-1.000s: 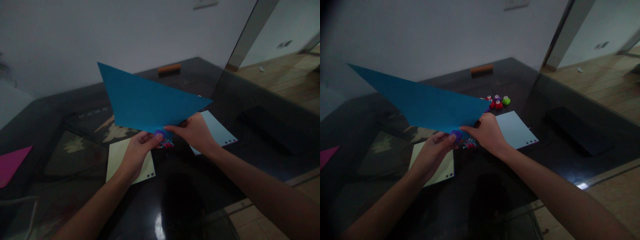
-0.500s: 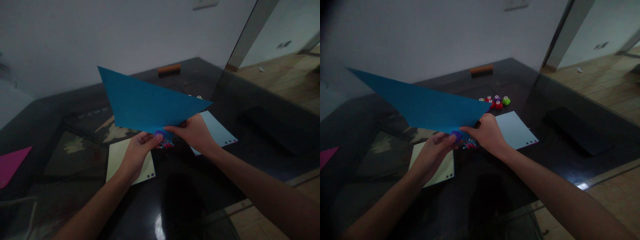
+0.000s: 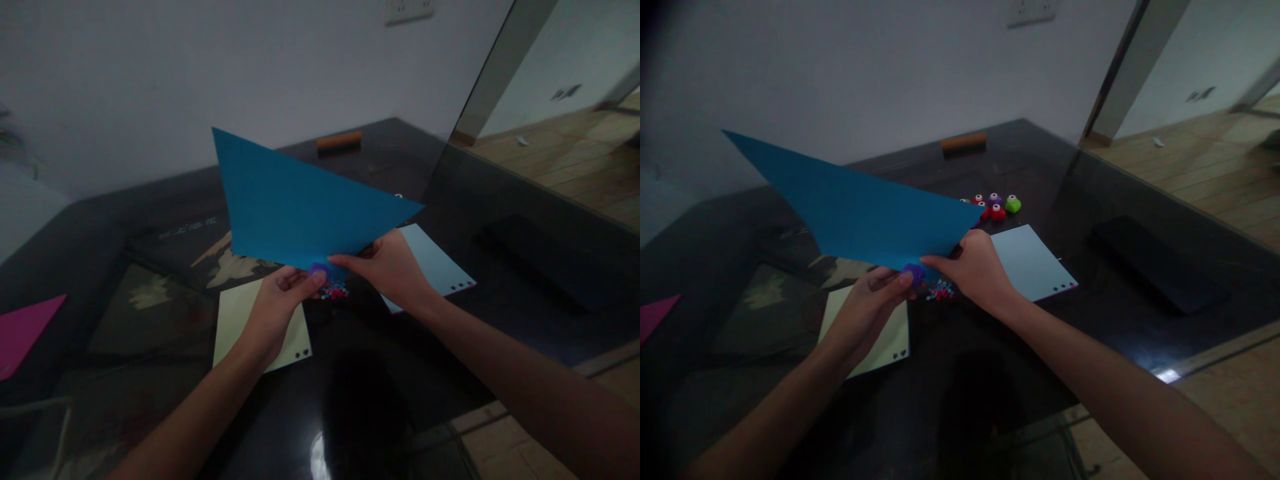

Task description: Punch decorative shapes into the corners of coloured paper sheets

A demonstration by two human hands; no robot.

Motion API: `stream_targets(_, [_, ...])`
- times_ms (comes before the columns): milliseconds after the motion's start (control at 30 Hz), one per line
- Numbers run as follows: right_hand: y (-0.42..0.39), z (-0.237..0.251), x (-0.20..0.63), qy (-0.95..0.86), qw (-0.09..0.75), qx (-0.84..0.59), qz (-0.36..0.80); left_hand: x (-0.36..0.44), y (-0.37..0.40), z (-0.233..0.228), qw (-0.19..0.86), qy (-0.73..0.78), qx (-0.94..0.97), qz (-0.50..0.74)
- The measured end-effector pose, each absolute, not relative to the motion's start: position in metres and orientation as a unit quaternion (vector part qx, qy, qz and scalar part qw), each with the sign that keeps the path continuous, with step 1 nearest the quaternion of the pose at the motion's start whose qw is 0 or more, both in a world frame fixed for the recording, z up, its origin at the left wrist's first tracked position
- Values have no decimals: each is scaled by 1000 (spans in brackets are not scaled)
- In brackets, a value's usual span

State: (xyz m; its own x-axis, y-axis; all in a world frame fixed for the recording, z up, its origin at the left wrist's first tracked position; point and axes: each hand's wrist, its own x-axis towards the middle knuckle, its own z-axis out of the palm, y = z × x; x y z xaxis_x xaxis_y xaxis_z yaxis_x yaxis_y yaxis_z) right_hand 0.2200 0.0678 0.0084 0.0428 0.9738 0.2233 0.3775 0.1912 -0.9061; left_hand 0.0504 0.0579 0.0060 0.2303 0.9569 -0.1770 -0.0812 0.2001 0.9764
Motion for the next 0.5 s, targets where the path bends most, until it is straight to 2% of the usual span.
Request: stream_targets(500, [69,4,220,-633,465,-544,295,52,57,5,625,453,472,425])
